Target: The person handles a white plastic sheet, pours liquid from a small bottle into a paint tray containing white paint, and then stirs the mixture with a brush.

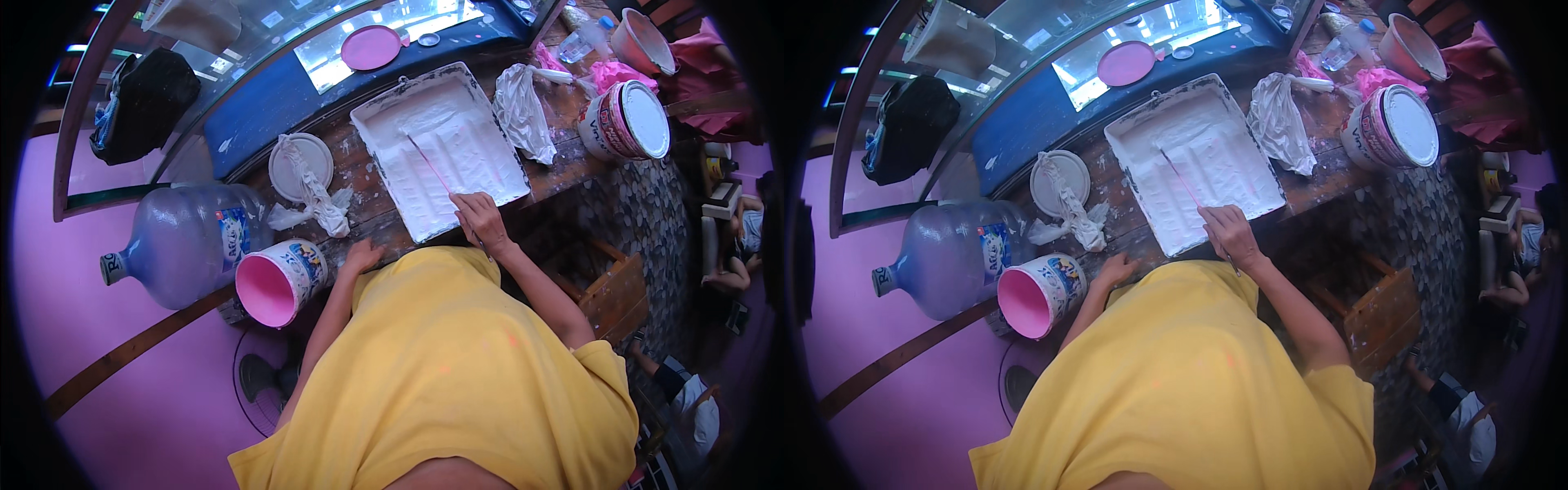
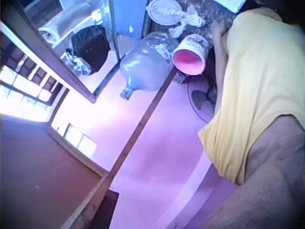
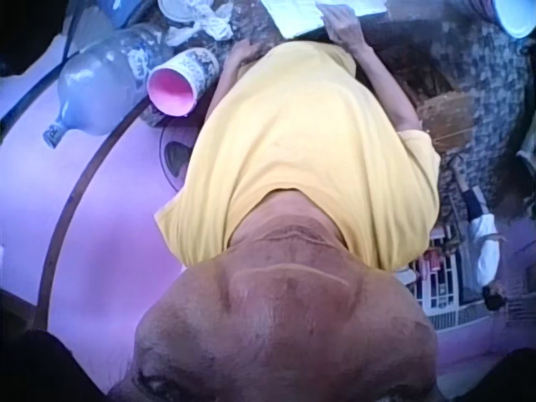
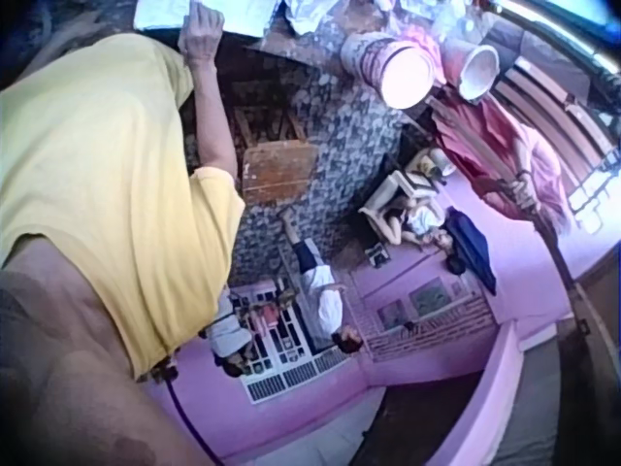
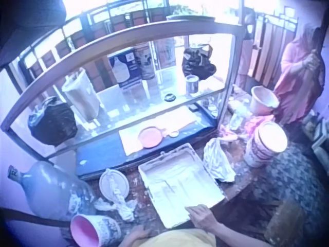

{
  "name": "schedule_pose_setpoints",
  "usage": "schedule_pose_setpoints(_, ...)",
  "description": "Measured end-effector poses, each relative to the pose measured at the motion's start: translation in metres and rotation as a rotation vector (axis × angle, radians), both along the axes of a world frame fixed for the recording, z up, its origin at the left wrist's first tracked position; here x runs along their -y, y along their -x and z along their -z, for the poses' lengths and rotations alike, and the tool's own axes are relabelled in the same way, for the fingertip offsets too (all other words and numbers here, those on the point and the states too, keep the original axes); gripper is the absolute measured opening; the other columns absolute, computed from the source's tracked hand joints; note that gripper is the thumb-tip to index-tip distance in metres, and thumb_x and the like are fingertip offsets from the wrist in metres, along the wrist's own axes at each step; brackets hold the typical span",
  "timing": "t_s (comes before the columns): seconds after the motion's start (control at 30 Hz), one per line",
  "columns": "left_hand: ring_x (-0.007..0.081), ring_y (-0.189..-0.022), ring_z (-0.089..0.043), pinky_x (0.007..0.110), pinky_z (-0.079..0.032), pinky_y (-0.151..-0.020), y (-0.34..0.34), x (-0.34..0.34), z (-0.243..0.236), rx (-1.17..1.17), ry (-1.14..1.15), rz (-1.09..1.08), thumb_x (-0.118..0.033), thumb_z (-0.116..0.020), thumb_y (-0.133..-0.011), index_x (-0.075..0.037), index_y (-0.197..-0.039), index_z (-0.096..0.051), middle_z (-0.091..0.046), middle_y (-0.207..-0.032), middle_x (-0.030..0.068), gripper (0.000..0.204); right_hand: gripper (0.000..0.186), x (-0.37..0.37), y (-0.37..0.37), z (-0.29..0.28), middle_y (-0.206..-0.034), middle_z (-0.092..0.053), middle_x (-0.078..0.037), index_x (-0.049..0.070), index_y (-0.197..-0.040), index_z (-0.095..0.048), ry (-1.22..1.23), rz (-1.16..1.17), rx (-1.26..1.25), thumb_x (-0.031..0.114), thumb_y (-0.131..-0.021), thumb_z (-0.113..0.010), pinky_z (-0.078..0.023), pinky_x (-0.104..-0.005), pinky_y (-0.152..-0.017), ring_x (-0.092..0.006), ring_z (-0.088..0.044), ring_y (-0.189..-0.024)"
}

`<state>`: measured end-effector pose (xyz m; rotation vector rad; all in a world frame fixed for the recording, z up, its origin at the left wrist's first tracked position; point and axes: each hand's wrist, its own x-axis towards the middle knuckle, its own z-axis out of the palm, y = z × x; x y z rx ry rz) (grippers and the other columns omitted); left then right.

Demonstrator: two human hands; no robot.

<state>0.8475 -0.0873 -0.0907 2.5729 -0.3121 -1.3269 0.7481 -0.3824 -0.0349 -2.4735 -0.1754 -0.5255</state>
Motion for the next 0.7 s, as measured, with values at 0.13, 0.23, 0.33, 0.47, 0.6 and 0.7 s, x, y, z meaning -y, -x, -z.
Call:
schedule_pose_setpoints(0.13, 0.0365, -0.094, -0.057, 0.042, -0.044, -0.081, 0.0, 0.004, -0.006, -0.009, -0.024, -0.047, -0.045, -0.057, -0.076, 0.001, -0.088, -0.059, -0.061, -0.093, 0.0232, 0.048, 0.035, 0.029, 0.011, -0.002, -0.098, -0.059, -0.012, -0.001, -0.109, -0.056, 0.087, 0.16, -0.019, 0.003, -0.075, -0.058, -0.038, -0.036, -0.084, -0.0245, -0.055, -0.09)
schedule_pose_setpoints(0.23, 0.0366, -0.093, -0.057, 0.042, -0.044, -0.081, 0.002, 0.002, -0.005, 0.009, -0.032, -0.007, -0.045, -0.057, -0.076, 0.0, -0.088, -0.059, -0.061, -0.092, 0.0228, 0.047, 0.035, 0.041, -0.003, 0.007, -0.099, -0.058, -0.012, -0.001, -0.111, -0.055, 0.137, 0.342, -0.016, 0.003, -0.076, -0.057, -0.038, -0.0365, -0.083, -0.0259, -0.054, -0.092)
schedule_pose_setpoints(0.33, 0.037, -0.093, -0.058, 0.043, -0.044, -0.08, 0.001, 0.004, -0.005, 0.005, -0.032, -0.012, -0.045, -0.057, -0.076, 0.0, -0.087, -0.059, -0.061, -0.092, 0.0231, 0.047, 0.037, 0.021, -0.036, 0.017, -0.1, -0.057, -0.014, -0.002, -0.112, -0.053, 0.066, 0.273, 0.025, 0.005, -0.076, -0.058, -0.039, -0.0375, -0.082, -0.0272, -0.053, -0.091)
schedule_pose_setpoints(0.47, 0.0375, -0.093, -0.058, 0.043, -0.044, -0.08, 0.001, -0.001, -0.001, 0.025, -0.033, -0.009, -0.045, -0.057, -0.076, 0.0, -0.084, -0.06, -0.061, -0.093, 0.0234, 0.047, 0.039, -0.012, -0.035, 0.014, -0.101, -0.057, -0.014, -0.003, -0.112, -0.053, -0.02, 0.179, -0.022, 0.004, -0.075, -0.059, -0.04, -0.0371, -0.082, -0.0267, -0.053, -0.093)
schedule_pose_setpoints(0.6, 0.0377, -0.094, -0.057, 0.043, -0.044, -0.081, 0.004, -0.003, -0.001, 0.014, -0.027, -0.053, -0.045, -0.056, -0.076, 0.001, -0.086, -0.061, -0.061, -0.095, 0.0241, 0.047, 0.039, -0.007, -0.009, 0.006, -0.101, -0.057, -0.013, -0.002, -0.113, -0.053, 0.002, 0.055, -0.046, 0.004, -0.075, -0.059, -0.039, -0.037, -0.083, -0.0262, -0.053, -0.094)
schedule_pose_setpoints(0.7, 0.0379, -0.096, -0.057, 0.042, -0.044, -0.083, 0.004, 0.003, -0.006, 0.01, -0.02, -0.054, -0.044, -0.056, -0.076, 0.002, -0.089, -0.061, -0.06, -0.096, 0.0248, 0.048, 0.035, 0.014, -0.002, 0.005, -0.101, -0.058, -0.013, -0.001, -0.112, -0.054, 0.05, 0.205, -0.056, 0.003, -0.078, -0.056, -0.04, -0.0377, -0.082, -0.0278, -0.054, -0.092)
